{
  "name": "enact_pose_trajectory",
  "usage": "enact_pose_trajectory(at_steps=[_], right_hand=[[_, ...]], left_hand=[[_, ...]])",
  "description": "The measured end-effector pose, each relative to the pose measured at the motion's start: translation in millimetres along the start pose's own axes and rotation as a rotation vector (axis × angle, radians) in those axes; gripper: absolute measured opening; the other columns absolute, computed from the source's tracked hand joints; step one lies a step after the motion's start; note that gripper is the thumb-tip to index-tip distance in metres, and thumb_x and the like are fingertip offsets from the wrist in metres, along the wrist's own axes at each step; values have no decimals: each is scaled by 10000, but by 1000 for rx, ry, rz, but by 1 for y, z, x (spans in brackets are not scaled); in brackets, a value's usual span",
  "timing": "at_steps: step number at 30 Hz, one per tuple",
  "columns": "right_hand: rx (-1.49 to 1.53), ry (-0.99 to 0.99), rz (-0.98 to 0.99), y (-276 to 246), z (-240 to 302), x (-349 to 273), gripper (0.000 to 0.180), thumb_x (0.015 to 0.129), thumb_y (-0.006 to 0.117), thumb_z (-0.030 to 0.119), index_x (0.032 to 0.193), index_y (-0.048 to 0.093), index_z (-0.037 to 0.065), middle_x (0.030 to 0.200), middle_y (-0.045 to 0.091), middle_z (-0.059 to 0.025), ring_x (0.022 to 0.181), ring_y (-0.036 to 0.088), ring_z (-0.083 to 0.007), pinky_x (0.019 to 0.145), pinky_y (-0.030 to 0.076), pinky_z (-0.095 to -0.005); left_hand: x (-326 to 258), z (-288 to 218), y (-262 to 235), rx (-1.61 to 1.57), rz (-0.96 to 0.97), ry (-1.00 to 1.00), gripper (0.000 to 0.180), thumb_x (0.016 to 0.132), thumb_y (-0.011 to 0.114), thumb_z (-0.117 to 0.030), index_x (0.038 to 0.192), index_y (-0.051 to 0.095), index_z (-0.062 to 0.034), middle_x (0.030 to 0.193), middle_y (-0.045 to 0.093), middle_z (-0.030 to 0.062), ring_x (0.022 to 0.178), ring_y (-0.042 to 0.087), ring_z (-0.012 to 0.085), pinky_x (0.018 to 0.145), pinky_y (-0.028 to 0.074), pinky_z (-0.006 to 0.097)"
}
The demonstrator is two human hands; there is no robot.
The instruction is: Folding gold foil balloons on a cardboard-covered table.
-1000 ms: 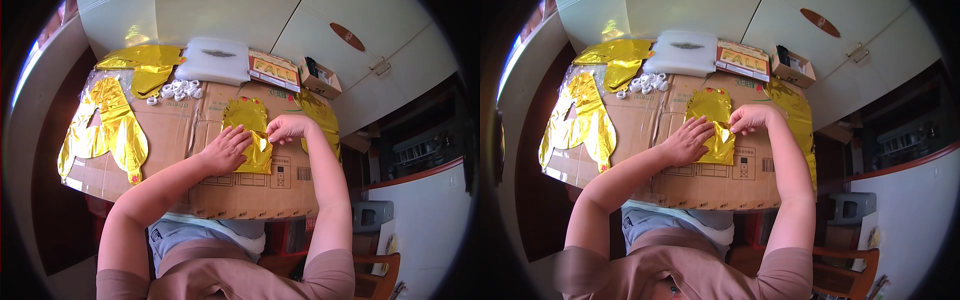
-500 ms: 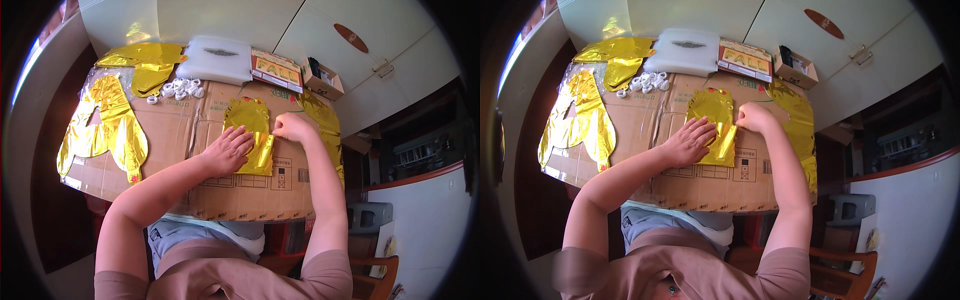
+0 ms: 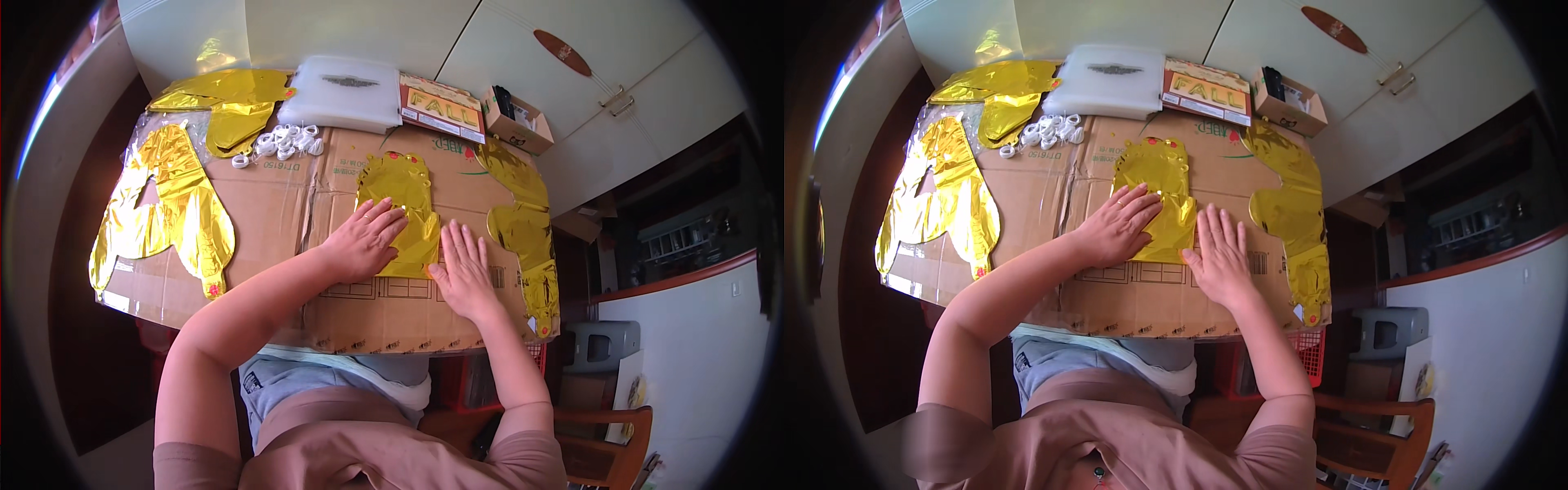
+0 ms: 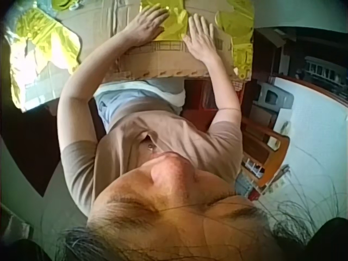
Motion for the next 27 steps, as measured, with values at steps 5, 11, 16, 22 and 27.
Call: enact_pose_trajectory(at_steps=[5,11,16,22,27], right_hand=[[101,56,-77,-26,11,3,753,1041,434,435,1576,199,-40,1641,213,-257,1542,169,-383,1245,64,-539],[144,-9,-111,-2,64,35,768,1045,416,453,1568,196,-65,1643,183,-269,1541,151,-399,1241,76,-545],[72,35,-39,18,52,33,807,1039,402,512,1570,196,-61,1657,144,-253,1549,125,-380,1241,63,-550],[17,16,-13,18,56,33,819,1026,437,503,1572,196,-56,1662,131,-246,1552,112,-372,1243,60,-545],[13,8,-20,18,55,32,829,1006,485,481,1576,196,-48,1663,126,-245,1554,106,-369,1244,60,-543]], left_hand=[[-1,0,-1,6,-4,4,619,918,635,-260,1450,450,-4,1497,457,178,1459,348,384,1208,257,527],[2,0,3,34,-9,11,609,941,592,-278,1462,442,-1,1504,453,183,1464,344,384,1208,259,529],[1,1,0,7,-25,-4,619,916,618,-228,1460,434,2,1497,459,192,1450,370,384,1205,272,525],[-1,4,-5,-45,-60,-24,604,918,616,-187,1458,429,8,1478,469,201,1445,370,388,1202,280,527],[-4,9,-9,-75,-87,-67,562,914,607,-131,1436,449,5,1450,487,202,1423,397,396,1193,298,528]])
Point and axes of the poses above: each hand's wrist, its own x-axis towards the middle knuckle, its own y-axis out of the palm, z = x × y, the point moved 10 cm from there along x, towards the middle knuckle
